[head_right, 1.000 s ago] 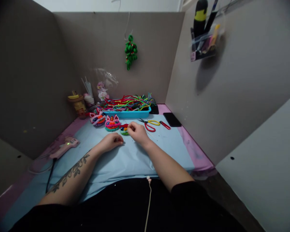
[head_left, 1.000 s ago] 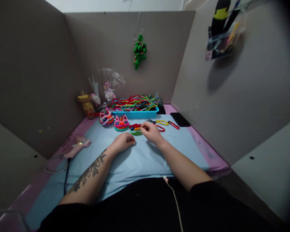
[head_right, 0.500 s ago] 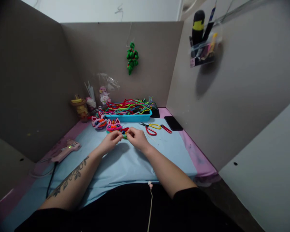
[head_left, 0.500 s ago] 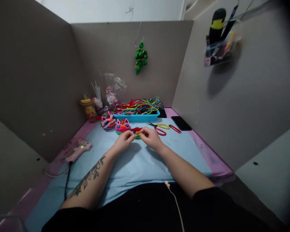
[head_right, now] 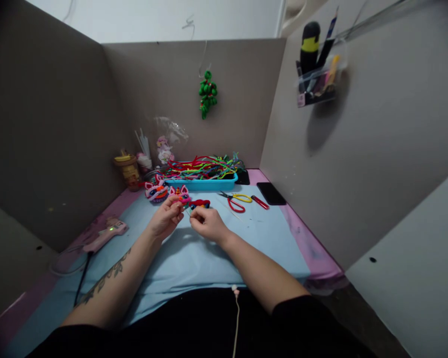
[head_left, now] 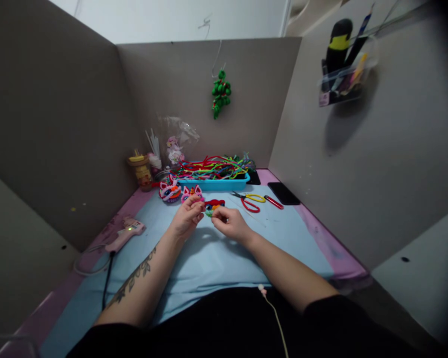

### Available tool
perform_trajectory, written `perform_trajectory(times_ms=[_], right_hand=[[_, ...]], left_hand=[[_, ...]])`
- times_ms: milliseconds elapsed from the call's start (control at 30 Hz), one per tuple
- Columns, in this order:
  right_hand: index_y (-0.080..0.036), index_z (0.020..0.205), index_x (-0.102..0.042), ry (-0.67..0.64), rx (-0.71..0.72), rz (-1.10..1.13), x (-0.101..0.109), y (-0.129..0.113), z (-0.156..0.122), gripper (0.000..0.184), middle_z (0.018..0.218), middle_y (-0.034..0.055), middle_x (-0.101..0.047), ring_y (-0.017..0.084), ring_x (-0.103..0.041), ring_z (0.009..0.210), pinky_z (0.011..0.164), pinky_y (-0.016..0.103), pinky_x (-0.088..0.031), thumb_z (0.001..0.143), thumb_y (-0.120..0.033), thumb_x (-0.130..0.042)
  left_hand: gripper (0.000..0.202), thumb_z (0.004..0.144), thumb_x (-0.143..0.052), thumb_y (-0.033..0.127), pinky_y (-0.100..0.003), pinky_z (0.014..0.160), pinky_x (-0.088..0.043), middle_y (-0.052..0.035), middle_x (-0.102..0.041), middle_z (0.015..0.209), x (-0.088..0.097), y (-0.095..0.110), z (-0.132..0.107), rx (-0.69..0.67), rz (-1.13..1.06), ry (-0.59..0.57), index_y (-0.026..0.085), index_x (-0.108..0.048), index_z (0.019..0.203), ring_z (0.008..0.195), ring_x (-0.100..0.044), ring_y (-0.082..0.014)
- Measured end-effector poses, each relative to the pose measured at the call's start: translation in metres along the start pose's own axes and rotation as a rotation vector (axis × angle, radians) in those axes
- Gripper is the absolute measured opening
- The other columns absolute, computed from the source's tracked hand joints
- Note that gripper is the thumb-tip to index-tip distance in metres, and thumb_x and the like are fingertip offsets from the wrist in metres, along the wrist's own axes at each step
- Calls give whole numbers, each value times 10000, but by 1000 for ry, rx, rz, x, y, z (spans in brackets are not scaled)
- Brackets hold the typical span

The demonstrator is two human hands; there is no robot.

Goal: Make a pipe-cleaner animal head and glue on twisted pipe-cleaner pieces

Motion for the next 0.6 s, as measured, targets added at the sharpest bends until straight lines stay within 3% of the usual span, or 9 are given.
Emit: perform_trajectory(times_ms=[600], right_hand=[[-172,658,-546,-35,28,-7,-4,-4,-2,69,541,-42,-470,73,-406,494,511,194,-347,717,-186,-514]], left_hand=[[344,549,-827,202,-144,547,-427,36,-617,670,-2,-3,1,-12,5,-28,176,-620,823,627,-576,-60]])
Point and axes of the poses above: each hand's wrist, its own z-axis towards the middle knuckle, its own x-axis out of the back of the hand, y = z × x, the point moved 8 cm from there along z, towards the middle knuckle
